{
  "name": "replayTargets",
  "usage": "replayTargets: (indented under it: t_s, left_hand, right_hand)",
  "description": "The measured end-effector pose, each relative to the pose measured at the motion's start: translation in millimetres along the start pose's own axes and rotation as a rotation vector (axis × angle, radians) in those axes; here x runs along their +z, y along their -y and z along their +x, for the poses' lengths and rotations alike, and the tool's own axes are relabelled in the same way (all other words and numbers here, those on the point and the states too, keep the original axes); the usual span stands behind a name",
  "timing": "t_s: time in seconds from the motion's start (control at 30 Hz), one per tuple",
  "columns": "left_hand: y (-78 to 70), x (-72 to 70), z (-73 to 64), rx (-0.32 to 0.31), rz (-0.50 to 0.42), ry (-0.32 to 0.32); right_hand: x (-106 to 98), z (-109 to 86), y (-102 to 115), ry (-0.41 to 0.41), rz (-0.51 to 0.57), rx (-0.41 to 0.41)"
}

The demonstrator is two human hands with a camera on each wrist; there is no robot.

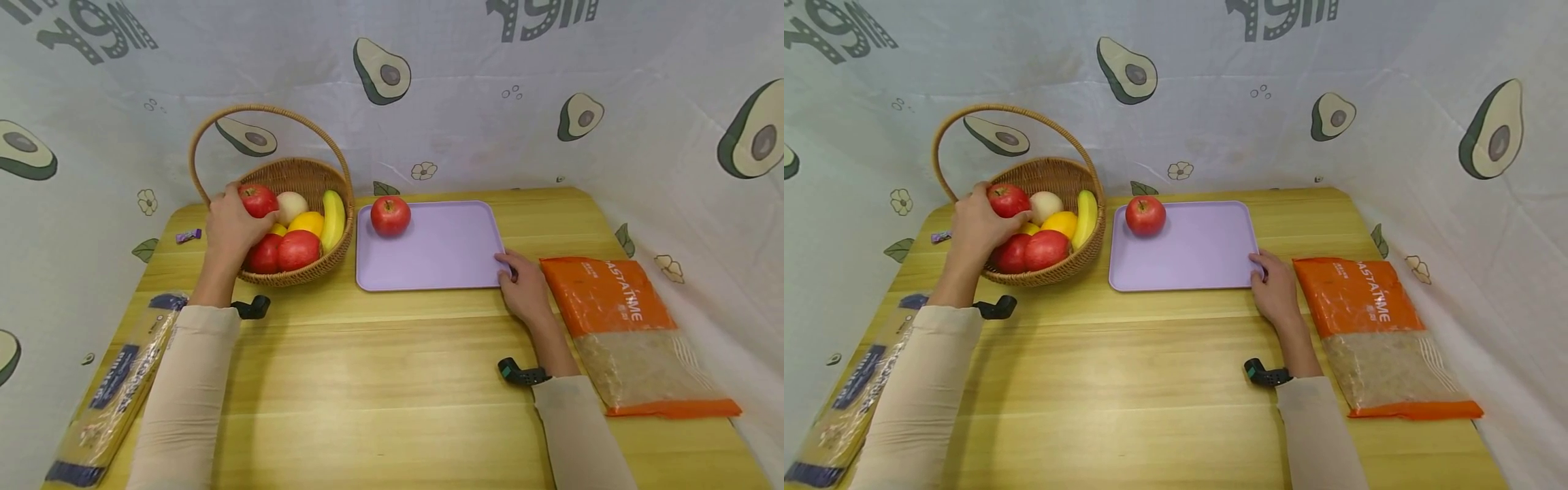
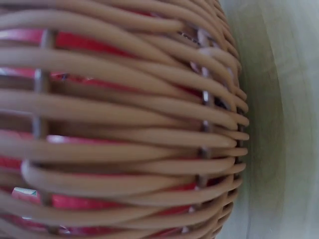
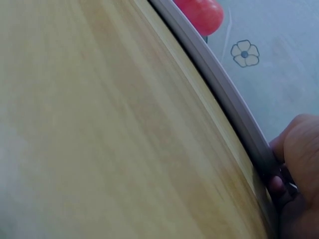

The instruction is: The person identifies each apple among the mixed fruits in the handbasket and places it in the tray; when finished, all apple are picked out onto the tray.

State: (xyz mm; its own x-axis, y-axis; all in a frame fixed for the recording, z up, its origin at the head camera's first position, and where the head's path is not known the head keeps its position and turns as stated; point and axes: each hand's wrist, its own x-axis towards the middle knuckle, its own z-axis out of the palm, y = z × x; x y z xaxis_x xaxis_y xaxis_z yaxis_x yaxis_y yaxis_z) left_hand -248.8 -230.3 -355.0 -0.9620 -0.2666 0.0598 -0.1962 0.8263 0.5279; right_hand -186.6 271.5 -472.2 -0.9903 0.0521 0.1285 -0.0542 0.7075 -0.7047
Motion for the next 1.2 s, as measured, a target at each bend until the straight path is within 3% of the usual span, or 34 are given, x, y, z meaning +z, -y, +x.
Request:
replayTargets:
  t_s: [0.7,0.87,1.03,1.2]
  left_hand:
    - [-13.7,-4.5,-23.5,0.152,-0.111,-0.050]
    - [-18.7,-1.1,-31.9,0.177,-0.191,-0.059]
    - [-24.0,4.7,-37.7,0.241,-0.265,-0.102]
    - [-31.8,8.7,-44.6,0.300,-0.316,-0.102]
  right_hand:
    - [-2.8,1.2,-2.5,0.024,-0.007,0.028]
    - [-2.4,2.0,-4.0,0.030,-0.012,0.026]
    - [-1.7,2.0,-2.8,0.038,-0.010,0.034]
    - [-1.2,1.2,0.4,0.036,-0.004,0.030]
